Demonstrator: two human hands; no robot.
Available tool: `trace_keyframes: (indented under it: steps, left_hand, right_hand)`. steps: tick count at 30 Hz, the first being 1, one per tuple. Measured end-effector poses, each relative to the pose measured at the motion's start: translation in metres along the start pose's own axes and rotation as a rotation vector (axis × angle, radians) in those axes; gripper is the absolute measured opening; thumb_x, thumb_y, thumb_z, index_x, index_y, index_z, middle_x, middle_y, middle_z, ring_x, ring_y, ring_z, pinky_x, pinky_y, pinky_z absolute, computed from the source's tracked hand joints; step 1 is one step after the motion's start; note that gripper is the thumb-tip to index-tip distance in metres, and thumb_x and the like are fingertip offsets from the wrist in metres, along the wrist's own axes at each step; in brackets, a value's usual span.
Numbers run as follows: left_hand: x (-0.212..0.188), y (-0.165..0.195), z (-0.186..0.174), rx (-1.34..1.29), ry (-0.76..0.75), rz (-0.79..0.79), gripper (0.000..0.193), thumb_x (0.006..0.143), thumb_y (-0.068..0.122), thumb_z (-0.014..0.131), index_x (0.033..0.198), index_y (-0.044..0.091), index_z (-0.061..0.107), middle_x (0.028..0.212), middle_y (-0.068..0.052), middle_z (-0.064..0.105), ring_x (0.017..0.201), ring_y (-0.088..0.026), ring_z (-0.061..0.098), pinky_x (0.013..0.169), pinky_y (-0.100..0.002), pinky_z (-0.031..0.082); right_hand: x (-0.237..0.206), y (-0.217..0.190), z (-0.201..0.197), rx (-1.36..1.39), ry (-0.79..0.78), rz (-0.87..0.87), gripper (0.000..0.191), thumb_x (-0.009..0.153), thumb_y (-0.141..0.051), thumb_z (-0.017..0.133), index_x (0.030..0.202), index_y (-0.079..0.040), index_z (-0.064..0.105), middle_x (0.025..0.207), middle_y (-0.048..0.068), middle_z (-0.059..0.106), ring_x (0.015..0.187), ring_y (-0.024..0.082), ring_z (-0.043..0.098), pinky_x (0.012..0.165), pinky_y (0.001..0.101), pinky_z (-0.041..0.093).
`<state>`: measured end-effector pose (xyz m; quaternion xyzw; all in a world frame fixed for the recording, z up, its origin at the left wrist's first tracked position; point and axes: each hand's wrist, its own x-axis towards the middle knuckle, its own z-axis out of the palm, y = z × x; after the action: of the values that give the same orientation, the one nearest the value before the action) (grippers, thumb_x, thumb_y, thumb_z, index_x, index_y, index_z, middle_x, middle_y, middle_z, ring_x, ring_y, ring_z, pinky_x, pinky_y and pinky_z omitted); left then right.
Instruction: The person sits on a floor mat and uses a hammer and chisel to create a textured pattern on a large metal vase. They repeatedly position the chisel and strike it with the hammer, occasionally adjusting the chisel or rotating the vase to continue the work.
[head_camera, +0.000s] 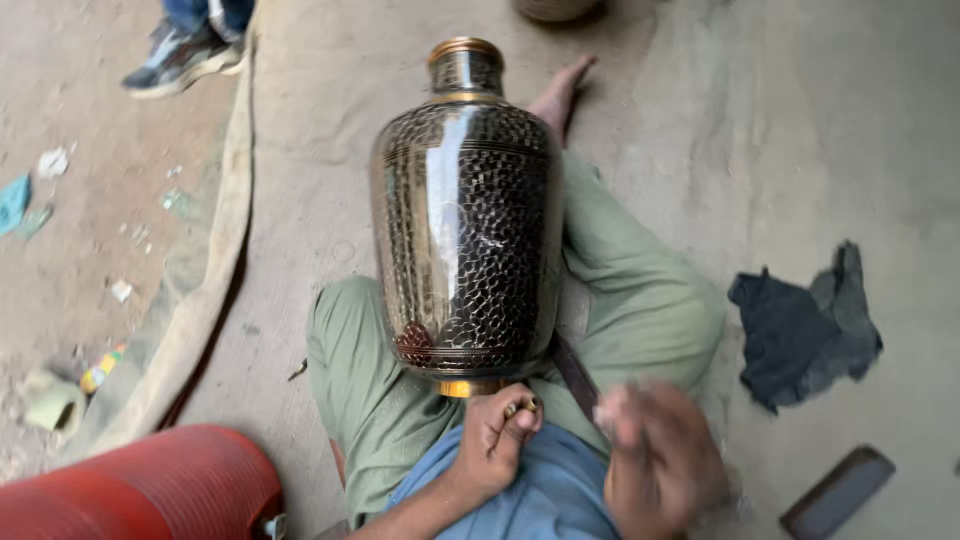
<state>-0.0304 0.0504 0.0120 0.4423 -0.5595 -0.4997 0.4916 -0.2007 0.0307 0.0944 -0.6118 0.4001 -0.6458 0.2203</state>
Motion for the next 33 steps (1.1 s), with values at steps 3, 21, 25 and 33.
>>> trace_keyframes:
  steps: [3, 21, 25, 33]
  left_hand:
    - [0.0, 0.001, -0.002, -0.06, -0.038, 0.0, 0.035, 0.106, 0.031, 0.052, 0.084, 0.005, 0.06, 0.062, -0.001, 0.051, 0.055, -0.01, 0.051, 0.054, -0.028, 0.041]
    - [0.018, 0.025, 0.006, -0.042, 0.133, -0.164, 0.008, 0.09, 0.01, 0.08, 0.093, 0.005, 0.076, 0.059, 0.009, 0.043, 0.056, -0.001, 0.035, 0.05, -0.021, 0.03]
    - [0.016, 0.02, 0.005, -0.086, 0.153, -0.182, 0.009, 0.091, 0.011, 0.08, 0.093, 0.003, 0.076, 0.058, 0.01, 0.042, 0.055, 0.0, 0.034, 0.049, -0.021, 0.029]
    - [0.016, 0.02, 0.005, -0.056, 0.138, -0.141, 0.01, 0.089, 0.009, 0.081, 0.096, 0.003, 0.076, 0.057, 0.009, 0.042, 0.054, 0.0, 0.035, 0.049, -0.02, 0.031]
  right_hand:
    - [-0.011, 0.034, -0.003, 0.381, 0.041, 0.582, 0.018, 0.104, -0.014, 0.064, 0.11, 0.002, 0.07, 0.1, 0.011, 0.071, 0.087, 0.016, 0.07, 0.077, 0.0293, 0.059]
    - [-0.058, 0.076, 0.0, 0.728, -0.054, 1.06, 0.016, 0.097, -0.005, 0.068, 0.109, 0.002, 0.076, 0.112, 0.014, 0.075, 0.097, 0.016, 0.068, 0.092, 0.0328, 0.054]
    - [-0.057, 0.07, 0.003, 0.573, -0.087, 0.925, 0.016, 0.096, -0.004, 0.069, 0.108, 0.003, 0.077, 0.114, 0.014, 0.072, 0.102, 0.016, 0.068, 0.094, 0.0305, 0.053]
    - [-0.053, 0.062, 0.004, 0.48, -0.109, 0.767, 0.018, 0.092, 0.0, 0.072, 0.109, 0.0, 0.076, 0.116, 0.013, 0.071, 0.105, 0.017, 0.071, 0.094, 0.0294, 0.058]
